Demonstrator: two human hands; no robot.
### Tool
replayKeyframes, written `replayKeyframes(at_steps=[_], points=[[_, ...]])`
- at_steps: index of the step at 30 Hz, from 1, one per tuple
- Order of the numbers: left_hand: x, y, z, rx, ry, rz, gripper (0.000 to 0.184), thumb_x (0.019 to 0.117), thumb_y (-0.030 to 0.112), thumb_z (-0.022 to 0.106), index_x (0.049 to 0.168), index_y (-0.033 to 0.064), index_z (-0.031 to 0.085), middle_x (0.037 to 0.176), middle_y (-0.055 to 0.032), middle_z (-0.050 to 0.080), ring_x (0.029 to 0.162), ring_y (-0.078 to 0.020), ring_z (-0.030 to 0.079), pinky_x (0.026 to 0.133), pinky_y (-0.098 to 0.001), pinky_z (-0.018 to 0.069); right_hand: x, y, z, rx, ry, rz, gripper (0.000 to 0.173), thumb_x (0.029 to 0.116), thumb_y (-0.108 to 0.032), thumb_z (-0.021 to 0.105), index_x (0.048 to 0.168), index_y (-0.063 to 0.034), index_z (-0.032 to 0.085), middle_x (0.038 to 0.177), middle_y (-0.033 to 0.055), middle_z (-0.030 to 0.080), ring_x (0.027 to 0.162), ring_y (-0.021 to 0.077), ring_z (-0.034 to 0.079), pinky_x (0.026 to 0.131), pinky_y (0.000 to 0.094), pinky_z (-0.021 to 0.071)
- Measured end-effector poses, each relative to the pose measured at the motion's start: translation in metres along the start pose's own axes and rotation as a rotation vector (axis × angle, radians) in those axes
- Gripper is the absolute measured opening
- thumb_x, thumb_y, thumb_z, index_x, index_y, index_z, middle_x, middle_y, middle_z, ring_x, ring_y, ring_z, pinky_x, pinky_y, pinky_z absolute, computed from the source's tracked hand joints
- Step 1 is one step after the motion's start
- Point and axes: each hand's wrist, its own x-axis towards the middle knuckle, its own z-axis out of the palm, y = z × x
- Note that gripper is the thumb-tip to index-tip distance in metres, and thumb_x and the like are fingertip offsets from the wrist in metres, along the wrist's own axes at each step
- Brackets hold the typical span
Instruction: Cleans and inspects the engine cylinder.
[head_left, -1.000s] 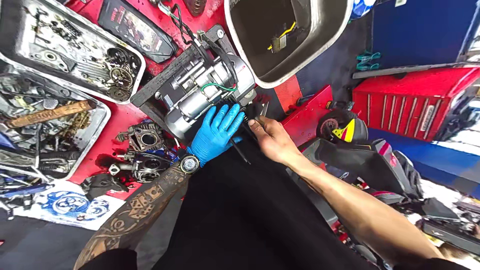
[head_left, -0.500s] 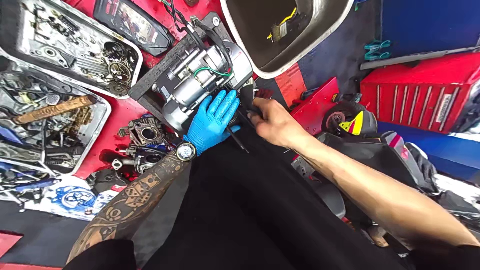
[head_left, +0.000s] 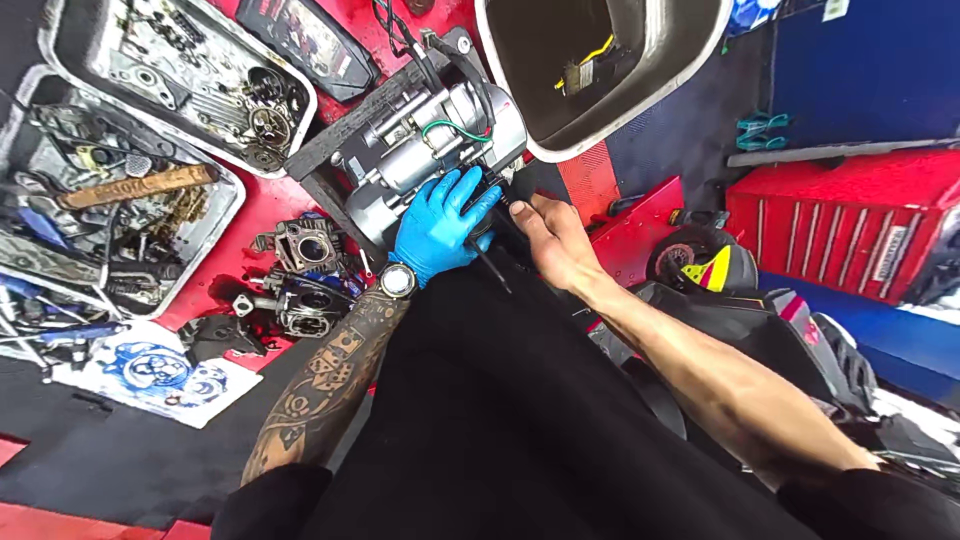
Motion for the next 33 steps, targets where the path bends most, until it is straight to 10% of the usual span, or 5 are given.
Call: replayKeyframes(at_steps=[26,33], points=[[-0.003,0.004,0.000,-0.018,-0.038,-0.074,0.058,0.0945,0.058,0.058,0.143,0.0272,0.061,0.146,-0.0181,0.058,0.134,-0.0368,0.056,0.110,-0.0515,0.0446,0.001,0.031,0.008,0.270,0.129,-0.223,0.038,0.1076,-0.027,0.045,0.074,-0.0116,0.054,0.057,-0.0027,0.046,0.048,0.0087,0.046,0.046,0.0285,0.0382],[0.000,0.000,0.005,-0.039,-0.024,-0.074,0.053,0.0963,0.054,0.060,0.142,0.0278,0.062,0.149,-0.0167,0.056,0.136,-0.0368,0.054,0.110,-0.0549,0.0444,0.009,0.010,-0.016,0.049,-0.072,-0.018,0.033,0.1061,-0.038,0.052,0.088,-0.0115,0.063,0.067,-0.0020,0.053,0.060,0.0105,0.052,0.059,0.0339,0.0449]])
